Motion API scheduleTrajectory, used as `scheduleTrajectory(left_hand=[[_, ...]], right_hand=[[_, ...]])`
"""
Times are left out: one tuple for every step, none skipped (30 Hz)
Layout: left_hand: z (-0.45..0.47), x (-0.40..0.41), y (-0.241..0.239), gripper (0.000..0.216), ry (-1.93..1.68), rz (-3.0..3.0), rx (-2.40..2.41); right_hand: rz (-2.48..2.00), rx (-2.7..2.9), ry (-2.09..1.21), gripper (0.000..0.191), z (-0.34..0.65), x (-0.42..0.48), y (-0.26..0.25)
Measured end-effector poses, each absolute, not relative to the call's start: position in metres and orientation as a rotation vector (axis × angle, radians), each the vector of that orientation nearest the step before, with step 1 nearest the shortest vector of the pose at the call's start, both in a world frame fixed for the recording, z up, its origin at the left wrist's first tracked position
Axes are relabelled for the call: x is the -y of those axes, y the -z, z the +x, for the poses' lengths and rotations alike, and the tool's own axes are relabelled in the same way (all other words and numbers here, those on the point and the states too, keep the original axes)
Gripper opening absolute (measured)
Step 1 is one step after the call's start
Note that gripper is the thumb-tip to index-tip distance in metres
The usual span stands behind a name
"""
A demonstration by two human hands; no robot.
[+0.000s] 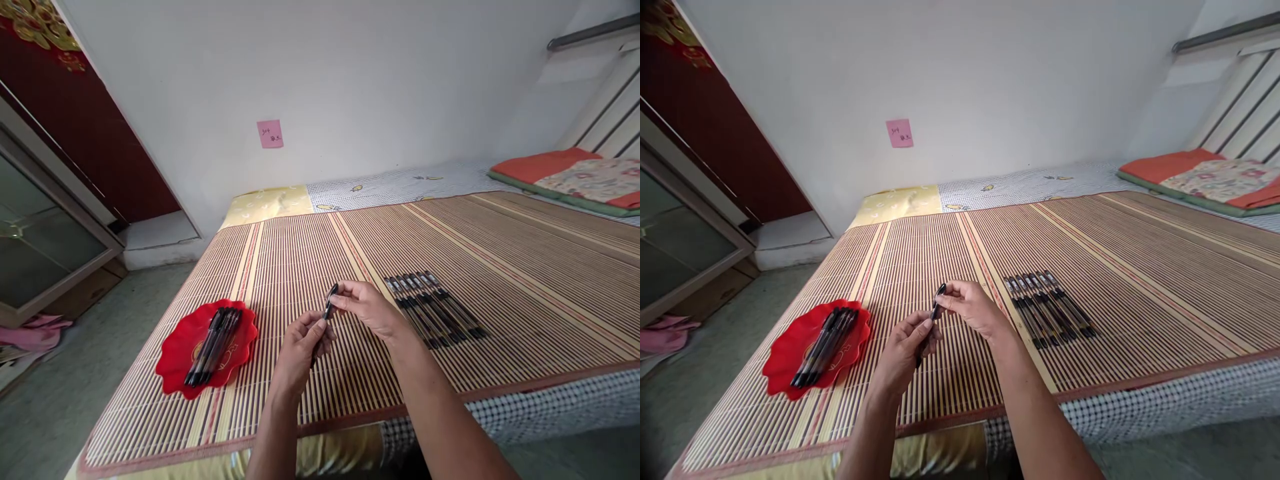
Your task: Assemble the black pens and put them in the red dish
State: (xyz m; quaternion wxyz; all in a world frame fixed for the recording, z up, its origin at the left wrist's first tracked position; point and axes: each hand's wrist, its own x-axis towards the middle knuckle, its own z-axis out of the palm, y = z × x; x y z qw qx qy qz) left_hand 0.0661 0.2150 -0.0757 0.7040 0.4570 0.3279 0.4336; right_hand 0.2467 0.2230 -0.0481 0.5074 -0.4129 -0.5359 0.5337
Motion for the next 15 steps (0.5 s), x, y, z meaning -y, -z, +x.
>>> scheduleTrajectory(left_hand=[[0.0658,-0.2151,0.0763,0.035,-0.975,0.992,-0.703],[0.0654,-0.2150,0.0767,0.035,-0.990,0.967,-0.674],[0.0651,-0.2149,0.0769,0.036,-1.002,0.945,-0.648],[0.0648,-0.2146,0.0768,0.037,-1.010,0.929,-0.628],[0.0646,-0.2142,0.0765,0.039,-1.013,0.919,-0.616],[0.0645,-0.2138,0.0761,0.040,-1.014,0.916,-0.611],[0.0645,-0.2134,0.0756,0.040,-1.013,0.917,-0.611],[0.0645,-0.2131,0.0753,0.041,-1.012,0.924,-0.614],[0.0644,-0.2129,0.0751,0.041,-1.012,0.934,-0.618],[0.0644,-0.2127,0.0750,0.041,-1.015,0.946,-0.620],[0.0644,-0.2127,0.0751,0.041,-1.019,0.958,-0.622],[0.0644,-0.2127,0.0753,0.042,-1.023,0.969,-0.625],[0.0645,-0.2127,0.0755,0.043,-1.031,0.976,-0.626],[0.0646,-0.2126,0.0757,0.043,-1.041,0.980,-0.625],[0.0649,-0.2126,0.0758,0.044,-1.052,0.981,-0.623]], right_hand=[[-0.990,1.306,-1.298,0.025,0.2457,-0.2223,0.0482],[-0.985,1.315,-1.305,0.024,0.2449,-0.2218,0.0483],[-0.980,1.319,-1.310,0.024,0.2444,-0.2216,0.0486],[-0.975,1.320,-1.319,0.024,0.2441,-0.2214,0.0488],[-0.968,1.316,-1.330,0.024,0.2440,-0.2214,0.0488],[-0.961,1.307,-1.343,0.025,0.2440,-0.2215,0.0487],[-0.956,1.298,-1.356,0.027,0.2440,-0.2215,0.0483],[-0.953,1.291,-1.364,0.028,0.2441,-0.2215,0.0478],[-0.953,1.286,-1.368,0.029,0.2440,-0.2215,0.0471],[-0.957,1.282,-1.364,0.030,0.2438,-0.2215,0.0464],[-0.962,1.280,-1.357,0.031,0.2435,-0.2214,0.0457],[-0.967,1.279,-1.348,0.031,0.2429,-0.2213,0.0451],[-0.972,1.279,-1.339,0.032,0.2421,-0.2212,0.0446],[-0.977,1.279,-1.334,0.032,0.2410,-0.2211,0.0444],[-0.978,1.278,-1.331,0.033,0.2397,-0.2211,0.0444]])
